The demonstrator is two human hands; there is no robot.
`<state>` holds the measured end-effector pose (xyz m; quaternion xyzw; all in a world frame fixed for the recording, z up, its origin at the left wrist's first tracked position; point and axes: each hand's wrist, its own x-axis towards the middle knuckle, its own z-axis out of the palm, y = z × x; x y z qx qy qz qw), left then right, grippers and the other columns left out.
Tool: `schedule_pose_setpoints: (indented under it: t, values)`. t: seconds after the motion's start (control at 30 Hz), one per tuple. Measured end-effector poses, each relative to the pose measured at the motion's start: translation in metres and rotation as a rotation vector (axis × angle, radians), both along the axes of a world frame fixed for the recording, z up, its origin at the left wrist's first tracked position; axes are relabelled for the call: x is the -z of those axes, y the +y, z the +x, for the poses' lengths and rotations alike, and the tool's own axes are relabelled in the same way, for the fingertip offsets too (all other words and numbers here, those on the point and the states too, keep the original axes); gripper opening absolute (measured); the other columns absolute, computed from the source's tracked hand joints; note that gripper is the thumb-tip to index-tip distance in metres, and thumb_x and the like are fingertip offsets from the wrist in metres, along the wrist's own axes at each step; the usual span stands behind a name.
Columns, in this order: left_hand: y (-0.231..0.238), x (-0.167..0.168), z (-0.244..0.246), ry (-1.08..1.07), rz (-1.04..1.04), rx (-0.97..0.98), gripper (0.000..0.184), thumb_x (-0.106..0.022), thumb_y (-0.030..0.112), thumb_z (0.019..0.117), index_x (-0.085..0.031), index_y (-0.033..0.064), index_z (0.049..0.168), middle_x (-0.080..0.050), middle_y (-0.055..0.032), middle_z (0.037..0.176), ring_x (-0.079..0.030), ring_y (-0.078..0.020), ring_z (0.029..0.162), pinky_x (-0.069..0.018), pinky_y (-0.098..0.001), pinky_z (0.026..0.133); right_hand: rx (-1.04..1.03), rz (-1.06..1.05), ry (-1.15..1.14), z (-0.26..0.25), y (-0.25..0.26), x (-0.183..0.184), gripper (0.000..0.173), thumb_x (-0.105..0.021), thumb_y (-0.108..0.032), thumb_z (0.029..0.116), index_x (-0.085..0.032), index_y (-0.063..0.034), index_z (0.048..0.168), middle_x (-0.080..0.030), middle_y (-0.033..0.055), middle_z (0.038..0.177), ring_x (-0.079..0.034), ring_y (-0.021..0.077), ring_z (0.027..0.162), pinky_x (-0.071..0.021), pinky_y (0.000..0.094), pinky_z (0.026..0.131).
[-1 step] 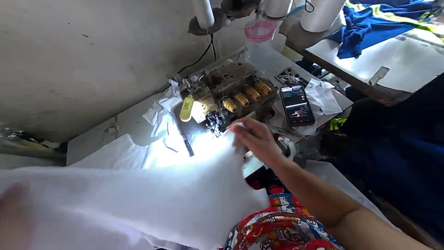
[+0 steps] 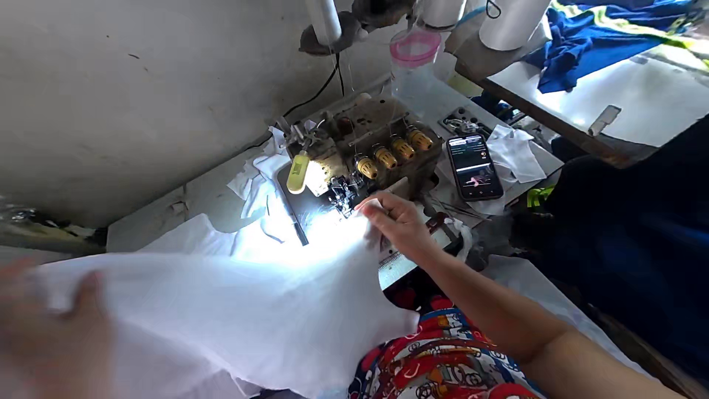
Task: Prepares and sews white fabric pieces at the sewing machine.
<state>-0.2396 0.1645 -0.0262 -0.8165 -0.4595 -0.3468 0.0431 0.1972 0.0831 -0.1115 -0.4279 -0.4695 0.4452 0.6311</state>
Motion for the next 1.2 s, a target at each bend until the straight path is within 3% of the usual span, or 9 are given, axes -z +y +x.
schedule_pose_setpoints:
  t: [0.07,0.17,0.23,0.37,0.53,0.73,0.83,1.0,1.2]
  values:
    - [-0.032,0.018,0.121,-0.042,-0.166,-0.065,0.049,-0.054,0.016,0.1033,-0.047,-0.0149,0.140,-0.047,-0.0355,0.147,-0.044,-0.0454,0.141,-0.0345,-0.0536,0.117,0.064,-0.074,-0.088,-0.011,0.007,0.017,0.017,-0.056,-0.009,0.1016,-0.069,0.0004,0.106,-0.068,-0.0006,0.080,-0.063,0.0000,0.066,-0.0547,0.0187,0.062]
    - [-0.068,0.081,0.222,-0.032,-0.187,0.181,0.037,-0.059,0.026,0.1000,-0.072,-0.0052,0.117,-0.073,-0.0225,0.113,-0.071,-0.0341,0.104,-0.0557,-0.0468,0.090,0.141,-0.052,-0.252,-0.016,0.008,0.033,0.023,-0.052,-0.007,0.0983,-0.071,-0.0006,0.110,-0.071,0.0020,0.089,-0.064,0.0001,0.074,-0.0550,0.0208,0.068]
    - [-0.073,0.110,0.243,-0.007,-0.189,0.281,0.047,-0.051,0.039,0.1043,-0.070,0.0041,0.130,-0.070,-0.0149,0.130,-0.071,-0.0281,0.111,-0.0550,-0.0453,0.089,0.153,-0.054,-0.301,-0.014,0.006,0.035,0.024,-0.051,-0.008,0.0982,-0.069,-0.0017,0.112,-0.071,0.0014,0.087,-0.064,0.0003,0.068,-0.0555,0.0204,0.063]
    - [-0.078,0.118,0.244,0.045,-0.154,0.200,0.051,-0.042,0.045,0.1067,-0.069,0.0112,0.134,-0.067,-0.0095,0.137,-0.065,-0.0248,0.124,-0.0487,-0.0427,0.099,0.124,-0.096,-0.330,-0.010,-0.002,0.040,0.034,-0.049,-0.010,0.0992,-0.060,0.0016,0.129,-0.065,0.0003,0.070,-0.063,0.0029,0.054,-0.0565,0.0211,0.052]
    - [-0.072,0.111,0.235,0.124,-0.139,0.082,0.057,-0.039,0.049,0.1064,-0.075,0.0080,0.120,-0.076,-0.0139,0.111,-0.071,-0.0328,0.102,-0.0525,-0.0499,0.087,0.106,-0.077,-0.280,-0.013,-0.012,0.043,0.041,-0.062,-0.010,0.0959,-0.053,0.0050,0.133,-0.069,-0.0013,0.078,-0.066,0.0010,0.060,-0.0578,0.0180,0.056]
    - [-0.073,0.105,0.242,0.107,-0.172,0.063,0.056,-0.041,0.048,0.1056,-0.074,0.0065,0.124,-0.068,-0.0158,0.133,-0.065,-0.0350,0.121,-0.0485,-0.0522,0.100,0.066,-0.128,-0.214,-0.013,-0.022,0.036,0.046,-0.064,-0.006,0.0920,-0.051,0.0034,0.135,-0.072,0.0026,0.089,-0.068,0.0035,0.064,-0.0594,0.0202,0.060]
    - [-0.080,0.104,0.249,0.068,-0.180,0.173,0.048,-0.047,0.040,0.1049,-0.071,0.0057,0.128,-0.069,-0.0157,0.130,-0.068,-0.0325,0.115,-0.0534,-0.0477,0.092,0.095,-0.078,-0.265,-0.006,-0.020,0.033,0.039,-0.063,-0.007,0.0923,-0.056,0.0042,0.129,-0.070,0.0025,0.088,-0.065,0.0017,0.065,-0.0567,0.0188,0.059]
    - [-0.083,0.108,0.257,0.078,-0.193,0.222,0.048,-0.046,0.040,0.1049,-0.069,0.0071,0.131,-0.069,-0.0135,0.131,-0.069,-0.0313,0.113,-0.0528,-0.0469,0.091,0.131,0.082,-0.425,0.009,-0.013,0.037,0.016,-0.057,-0.005,0.0919,-0.071,0.0004,0.098,-0.068,0.0058,0.093,-0.065,0.0033,0.080,-0.0557,0.0190,0.072]
    - [-0.082,0.112,0.258,0.070,-0.190,0.236,0.050,-0.046,0.041,0.1047,-0.068,0.0071,0.133,-0.067,-0.0137,0.135,-0.068,-0.0315,0.115,-0.0516,-0.0484,0.088,0.019,0.071,-0.421,0.010,-0.010,0.040,0.024,-0.051,-0.001,0.0943,-0.072,0.0033,0.104,-0.069,0.0146,0.110,-0.067,0.0101,0.093,-0.0560,0.0235,0.082]
